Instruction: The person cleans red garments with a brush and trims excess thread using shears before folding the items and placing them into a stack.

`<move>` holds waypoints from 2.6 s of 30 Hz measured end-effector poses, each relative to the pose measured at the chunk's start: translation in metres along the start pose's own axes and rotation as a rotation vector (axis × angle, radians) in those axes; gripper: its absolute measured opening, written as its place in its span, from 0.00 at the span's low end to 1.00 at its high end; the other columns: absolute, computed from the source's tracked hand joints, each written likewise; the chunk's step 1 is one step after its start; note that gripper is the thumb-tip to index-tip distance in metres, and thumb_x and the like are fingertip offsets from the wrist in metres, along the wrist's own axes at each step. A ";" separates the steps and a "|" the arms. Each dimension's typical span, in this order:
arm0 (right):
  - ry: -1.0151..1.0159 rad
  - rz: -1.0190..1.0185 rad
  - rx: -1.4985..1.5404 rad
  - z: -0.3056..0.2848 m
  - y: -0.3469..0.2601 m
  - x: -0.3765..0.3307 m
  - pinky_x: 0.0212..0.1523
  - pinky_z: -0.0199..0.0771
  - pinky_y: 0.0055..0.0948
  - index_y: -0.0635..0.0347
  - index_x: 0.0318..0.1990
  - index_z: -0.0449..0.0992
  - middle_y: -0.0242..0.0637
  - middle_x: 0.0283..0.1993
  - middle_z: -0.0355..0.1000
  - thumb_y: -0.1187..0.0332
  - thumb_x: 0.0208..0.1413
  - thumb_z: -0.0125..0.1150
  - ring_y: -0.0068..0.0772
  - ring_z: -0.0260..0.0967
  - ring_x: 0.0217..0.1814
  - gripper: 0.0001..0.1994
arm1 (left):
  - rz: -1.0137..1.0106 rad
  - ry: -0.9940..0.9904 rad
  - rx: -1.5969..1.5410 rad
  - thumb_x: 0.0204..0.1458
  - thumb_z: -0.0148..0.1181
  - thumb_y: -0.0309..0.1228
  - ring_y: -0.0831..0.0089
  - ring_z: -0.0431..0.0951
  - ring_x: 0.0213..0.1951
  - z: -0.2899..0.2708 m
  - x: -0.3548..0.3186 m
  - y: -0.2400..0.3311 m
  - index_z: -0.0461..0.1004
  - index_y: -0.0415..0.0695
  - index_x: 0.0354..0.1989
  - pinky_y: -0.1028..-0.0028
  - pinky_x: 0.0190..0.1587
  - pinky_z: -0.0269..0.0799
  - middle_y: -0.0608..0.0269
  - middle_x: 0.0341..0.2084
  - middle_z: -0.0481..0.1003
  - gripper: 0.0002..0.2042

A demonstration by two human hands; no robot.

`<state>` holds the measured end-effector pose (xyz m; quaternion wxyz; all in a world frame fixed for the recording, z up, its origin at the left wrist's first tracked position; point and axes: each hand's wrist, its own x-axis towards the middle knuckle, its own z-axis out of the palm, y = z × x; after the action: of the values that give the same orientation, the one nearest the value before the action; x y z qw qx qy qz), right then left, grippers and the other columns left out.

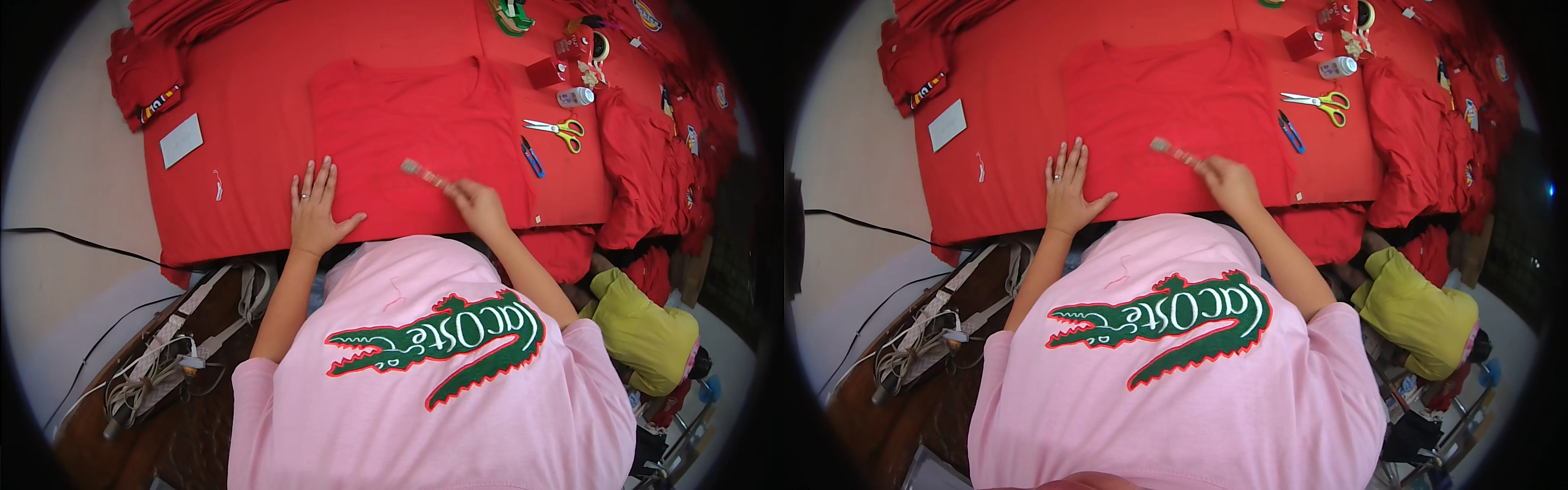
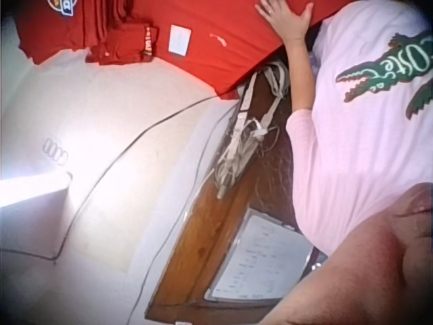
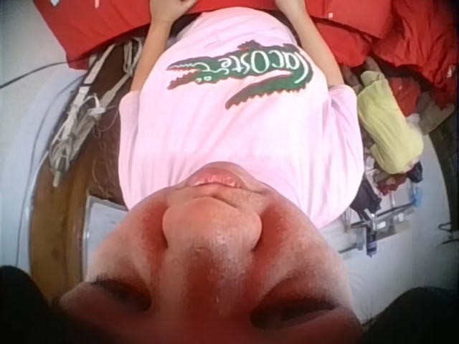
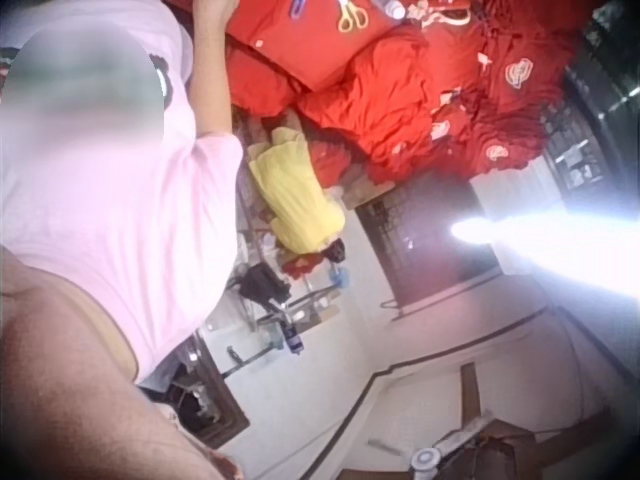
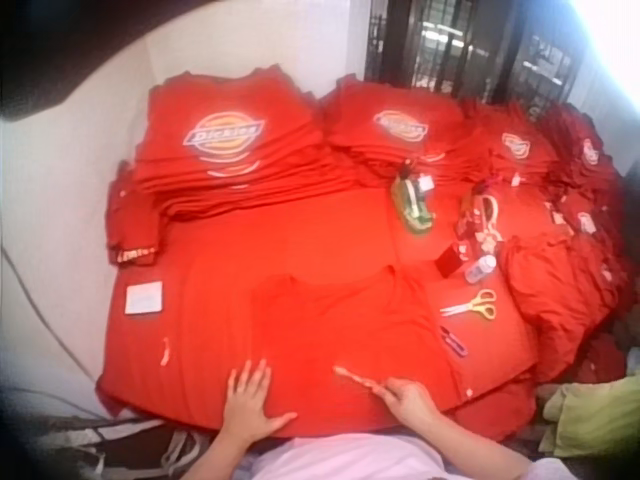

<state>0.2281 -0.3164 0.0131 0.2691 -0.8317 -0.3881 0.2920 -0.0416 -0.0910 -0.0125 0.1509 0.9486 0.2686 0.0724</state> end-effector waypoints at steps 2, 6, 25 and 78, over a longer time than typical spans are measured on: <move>0.232 0.279 0.120 -0.006 0.006 0.010 0.29 0.68 0.38 0.64 0.42 0.82 0.48 0.25 0.73 0.59 0.68 0.63 0.41 0.66 0.24 0.14 | -0.006 0.005 0.000 0.46 0.70 0.61 0.56 0.50 0.79 0.000 0.000 0.001 0.58 0.42 0.77 0.47 0.78 0.40 0.60 0.79 0.55 0.53; -0.114 -0.234 -0.010 0.003 0.011 -0.013 0.31 0.69 0.31 0.65 0.43 0.82 0.43 0.25 0.74 0.61 0.71 0.60 0.26 0.68 0.26 0.14 | 0.002 0.006 -0.003 0.46 0.70 0.61 0.56 0.50 0.79 0.003 0.001 -0.001 0.58 0.42 0.77 0.46 0.78 0.41 0.60 0.79 0.55 0.53; 0.135 -0.063 -0.079 0.002 0.014 0.019 0.33 0.73 0.54 0.62 0.39 0.77 0.57 0.30 0.75 0.55 0.68 0.61 0.65 0.76 0.36 0.16 | -0.005 0.004 0.010 0.48 0.68 0.62 0.56 0.51 0.79 0.001 -0.001 -0.001 0.58 0.42 0.77 0.46 0.78 0.41 0.60 0.78 0.56 0.52; 0.360 0.359 0.222 -0.021 0.056 -0.046 0.32 0.71 0.37 0.63 0.43 0.82 0.51 0.30 0.76 0.58 0.68 0.63 0.34 0.74 0.27 0.14 | 0.010 0.033 0.006 0.46 0.72 0.60 0.55 0.54 0.78 0.006 0.001 -0.001 0.61 0.38 0.75 0.48 0.78 0.43 0.56 0.77 0.58 0.52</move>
<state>0.2457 -0.3892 0.0027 0.3671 -0.8912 -0.1458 0.2232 -0.0401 -0.0910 -0.0185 0.1434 0.9491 0.2662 0.0880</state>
